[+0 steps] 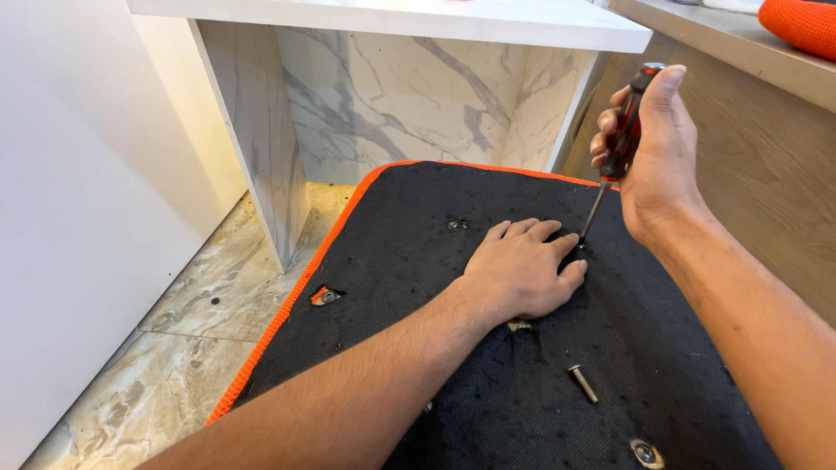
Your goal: The person uses a screwdriver to remove screws from the underside of an orange mesh chair seat. Screws are loosened and placed on the seat surface as they are removed.
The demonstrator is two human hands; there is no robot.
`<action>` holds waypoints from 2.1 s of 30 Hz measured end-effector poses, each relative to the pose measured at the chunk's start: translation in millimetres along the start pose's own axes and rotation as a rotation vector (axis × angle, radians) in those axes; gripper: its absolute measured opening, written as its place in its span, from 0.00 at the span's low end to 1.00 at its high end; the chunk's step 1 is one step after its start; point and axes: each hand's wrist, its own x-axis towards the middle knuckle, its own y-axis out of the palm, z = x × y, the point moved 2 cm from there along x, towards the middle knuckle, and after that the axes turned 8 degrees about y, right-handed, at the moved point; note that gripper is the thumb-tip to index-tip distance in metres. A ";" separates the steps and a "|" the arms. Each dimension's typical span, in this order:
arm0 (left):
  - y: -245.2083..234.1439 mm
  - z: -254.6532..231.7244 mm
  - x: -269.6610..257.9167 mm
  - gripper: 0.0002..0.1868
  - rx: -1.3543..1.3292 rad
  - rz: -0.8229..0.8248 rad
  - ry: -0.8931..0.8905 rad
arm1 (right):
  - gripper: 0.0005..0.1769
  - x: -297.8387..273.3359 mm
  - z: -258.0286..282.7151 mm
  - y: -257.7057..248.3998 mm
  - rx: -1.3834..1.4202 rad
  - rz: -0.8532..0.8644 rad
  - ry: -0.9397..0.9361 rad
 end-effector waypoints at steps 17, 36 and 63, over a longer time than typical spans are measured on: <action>-3.7 7.4 -2.4 0.33 -0.036 -0.061 0.007 | 0.37 16.3 -29.4 6.1 0.313 0.020 0.104; -2.6 26.8 -0.6 0.33 -0.061 -0.105 0.002 | 0.37 -7.1 -49.7 15.2 0.387 -0.022 0.129; -8.3 10.5 -0.4 0.32 -0.075 -0.080 0.054 | 0.21 -31.4 -56.2 14.3 0.408 -0.209 0.208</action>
